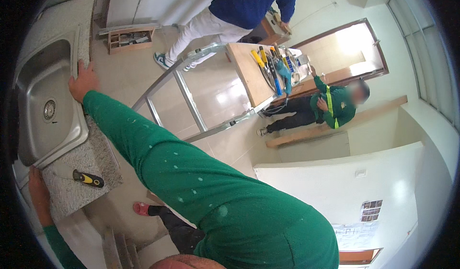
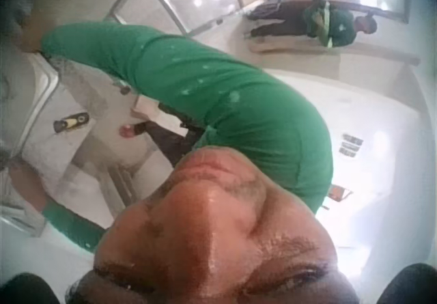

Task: The person positions a stainless steel sink into a cutout in a granite countertop. They use a utility knife to scrape and clean the edges of the countertop around the sink rim. Finally, the person lifts the entire countertop assembly.

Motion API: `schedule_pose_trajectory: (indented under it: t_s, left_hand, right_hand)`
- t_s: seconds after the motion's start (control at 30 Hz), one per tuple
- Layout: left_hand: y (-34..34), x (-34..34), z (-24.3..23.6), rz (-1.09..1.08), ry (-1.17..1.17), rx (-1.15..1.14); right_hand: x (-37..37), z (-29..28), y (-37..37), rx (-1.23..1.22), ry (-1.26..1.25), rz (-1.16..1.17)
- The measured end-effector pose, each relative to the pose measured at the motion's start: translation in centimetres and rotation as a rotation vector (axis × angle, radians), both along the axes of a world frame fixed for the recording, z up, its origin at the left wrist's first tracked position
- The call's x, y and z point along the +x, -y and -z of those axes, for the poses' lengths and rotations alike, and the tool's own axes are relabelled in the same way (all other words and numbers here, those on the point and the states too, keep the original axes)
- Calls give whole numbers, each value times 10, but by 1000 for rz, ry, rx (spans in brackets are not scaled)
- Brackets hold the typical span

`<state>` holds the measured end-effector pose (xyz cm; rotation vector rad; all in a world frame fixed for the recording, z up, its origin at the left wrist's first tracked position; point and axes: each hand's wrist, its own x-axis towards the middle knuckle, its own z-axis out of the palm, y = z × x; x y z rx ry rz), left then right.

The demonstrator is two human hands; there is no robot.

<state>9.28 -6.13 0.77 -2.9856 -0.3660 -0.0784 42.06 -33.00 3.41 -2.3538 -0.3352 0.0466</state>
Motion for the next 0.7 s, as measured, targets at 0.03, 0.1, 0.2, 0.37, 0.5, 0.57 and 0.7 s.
schedule_pose_trajectory:
  t_s: [0.03,0.1,0.2,0.37,0.5,0.57,0.7]
  left_hand:
    - [2,0,-2,-14,0,2]
    - [12,-1,1,-41,-1,1]
    - [-9,-21,22,-14,57,101]
    - [15,-12,24,-117,145,82]
    - [59,10,-7,-229,78,-14]
    - [48,8,3,-174,198,54]
    - [36,-2,12,-159,317,123]
  right_hand:
    - [-1,4,-4,-12,-6,7]
    - [0,9,-8,-30,14,15]
    - [-4,4,-17,11,-7,4]
    - [-2,2,-15,47,9,-26]
    - [5,1,-2,20,1,-55]
    - [5,-2,-3,23,3,-55]
    - [-3,-3,-13,67,16,-55]
